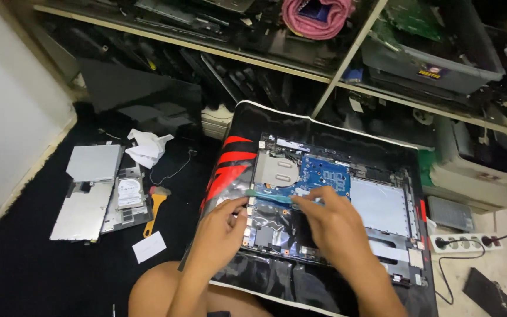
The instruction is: Cleaning dust from a laptop motherboard and internal chassis using a small brush
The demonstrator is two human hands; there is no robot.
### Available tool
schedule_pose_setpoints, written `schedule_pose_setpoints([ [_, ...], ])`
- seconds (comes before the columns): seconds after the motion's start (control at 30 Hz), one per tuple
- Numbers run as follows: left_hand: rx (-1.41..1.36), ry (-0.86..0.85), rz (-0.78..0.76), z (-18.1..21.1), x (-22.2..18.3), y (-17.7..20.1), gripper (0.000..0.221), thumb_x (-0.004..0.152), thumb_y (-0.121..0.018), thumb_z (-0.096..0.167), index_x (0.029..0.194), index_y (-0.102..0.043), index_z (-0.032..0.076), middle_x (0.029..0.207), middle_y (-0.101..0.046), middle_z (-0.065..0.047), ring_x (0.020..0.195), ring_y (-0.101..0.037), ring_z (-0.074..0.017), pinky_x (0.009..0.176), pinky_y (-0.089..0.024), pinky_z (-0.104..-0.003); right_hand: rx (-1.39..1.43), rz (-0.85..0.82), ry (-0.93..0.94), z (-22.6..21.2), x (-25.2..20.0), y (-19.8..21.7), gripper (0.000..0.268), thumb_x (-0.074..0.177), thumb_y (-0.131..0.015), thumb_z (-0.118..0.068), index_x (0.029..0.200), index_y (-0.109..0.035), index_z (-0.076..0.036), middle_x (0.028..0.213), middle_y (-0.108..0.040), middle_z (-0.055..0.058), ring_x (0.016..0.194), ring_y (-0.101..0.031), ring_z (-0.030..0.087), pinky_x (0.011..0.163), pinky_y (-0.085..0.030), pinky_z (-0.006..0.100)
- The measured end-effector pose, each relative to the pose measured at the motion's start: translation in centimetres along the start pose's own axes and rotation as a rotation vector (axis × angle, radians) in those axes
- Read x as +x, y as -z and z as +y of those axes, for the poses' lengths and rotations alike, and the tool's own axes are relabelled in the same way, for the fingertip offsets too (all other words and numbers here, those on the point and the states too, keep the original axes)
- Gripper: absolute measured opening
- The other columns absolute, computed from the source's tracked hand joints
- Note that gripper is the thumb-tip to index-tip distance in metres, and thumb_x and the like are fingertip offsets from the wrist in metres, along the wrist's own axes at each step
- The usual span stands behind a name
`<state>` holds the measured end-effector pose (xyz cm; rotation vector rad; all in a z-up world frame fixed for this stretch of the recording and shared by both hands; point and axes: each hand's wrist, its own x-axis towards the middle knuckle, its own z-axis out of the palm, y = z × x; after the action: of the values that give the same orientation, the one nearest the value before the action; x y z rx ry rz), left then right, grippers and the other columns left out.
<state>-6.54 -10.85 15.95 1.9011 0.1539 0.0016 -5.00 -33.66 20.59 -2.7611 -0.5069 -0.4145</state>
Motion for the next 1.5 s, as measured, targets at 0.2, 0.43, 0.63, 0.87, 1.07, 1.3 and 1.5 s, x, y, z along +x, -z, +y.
schedule_pose_setpoints([
  [0.2, 0.015, 0.016, -0.018, 0.0, 0.1, 0.1, 0.033, 0.087, -0.066, 0.018, 0.118, -0.076, 0.009, 0.069, -0.071, -0.003, 0.047, -0.053, -0.0112, 0.046, -0.045, -0.026, -0.007, -0.028, -0.018, -0.5, 0.6, 0.3, 0.024, 0.088, -0.070, -0.012, 0.106, -0.083, -0.020, 0.099, -0.068, 0.000, 0.067, -0.057, 0.018, 0.064, -0.051, 0.030],
  [0.43, -0.054, 0.010, -0.027, -0.2, 0.0, 0.0, 0.030, 0.086, -0.068, 0.013, 0.114, -0.077, 0.006, 0.069, -0.071, -0.002, 0.048, -0.052, -0.0093, 0.045, -0.045, -0.024, 0.080, -0.107, -0.090, -0.5, 1.0, 2.1, 0.025, 0.087, -0.071, -0.012, 0.107, -0.083, -0.020, 0.101, -0.070, -0.001, 0.066, -0.061, 0.016, 0.062, -0.053, 0.029],
  [0.63, -0.049, -0.028, -0.003, 0.2, -0.1, 0.2, 0.030, 0.086, -0.068, 0.014, 0.113, -0.077, 0.005, 0.065, -0.070, -0.001, 0.043, -0.049, -0.0082, 0.042, -0.041, -0.024, 0.047, -0.069, -0.111, -0.7, 0.6, 1.1, 0.027, 0.088, -0.069, -0.007, 0.110, -0.081, -0.016, 0.100, -0.068, 0.000, 0.063, -0.061, 0.017, 0.059, -0.052, 0.033],
  [0.87, -0.058, -0.032, -0.006, 0.1, 0.0, 0.1, 0.031, 0.086, -0.068, 0.013, 0.115, -0.076, 0.004, 0.077, -0.074, -0.001, 0.045, -0.054, -0.0090, 0.043, -0.044, -0.024, 0.048, 0.045, -0.243, -0.6, 0.8, 0.9, 0.026, 0.088, -0.070, -0.009, 0.112, -0.079, -0.012, 0.100, -0.067, 0.002, 0.062, -0.060, 0.019, 0.062, -0.050, 0.034],
  [1.07, -0.025, -0.001, -0.006, 0.1, -0.1, 0.0, 0.033, 0.086, -0.068, 0.013, 0.117, -0.077, 0.007, 0.076, -0.074, -0.001, 0.045, -0.050, -0.0085, 0.042, -0.042, -0.024, 0.240, 0.035, -0.208, -1.7, 1.8, 0.5, 0.027, 0.087, -0.072, -0.008, 0.113, -0.079, -0.011, 0.095, -0.067, 0.003, 0.057, -0.057, 0.015, 0.051, -0.048, 0.030],
  [1.3, -0.037, -0.012, 0.013, 0.7, -0.1, 0.1, 0.029, 0.085, -0.069, 0.015, 0.112, -0.078, 0.005, 0.068, -0.069, -0.001, 0.045, -0.050, -0.0094, 0.043, -0.042, -0.024, -0.068, 0.075, 0.068, -1.3, 4.1, 0.6, 0.027, 0.089, -0.065, -0.005, 0.111, -0.079, -0.012, 0.106, -0.062, 0.006, 0.065, -0.053, 0.023, 0.065, -0.047, 0.036],
  [1.5, -0.067, -0.064, 0.012, 0.2, -0.1, 0.0, 0.029, 0.085, -0.071, 0.014, 0.111, -0.076, 0.003, 0.074, -0.071, 0.001, 0.048, -0.053, -0.0094, 0.045, -0.045, -0.024, -0.174, 0.044, 0.081, -0.8, 6.2, 0.8, 0.030, 0.088, -0.065, -0.004, 0.110, -0.081, -0.016, 0.104, -0.065, 0.007, 0.064, -0.053, 0.024, 0.063, -0.049, 0.036],
])
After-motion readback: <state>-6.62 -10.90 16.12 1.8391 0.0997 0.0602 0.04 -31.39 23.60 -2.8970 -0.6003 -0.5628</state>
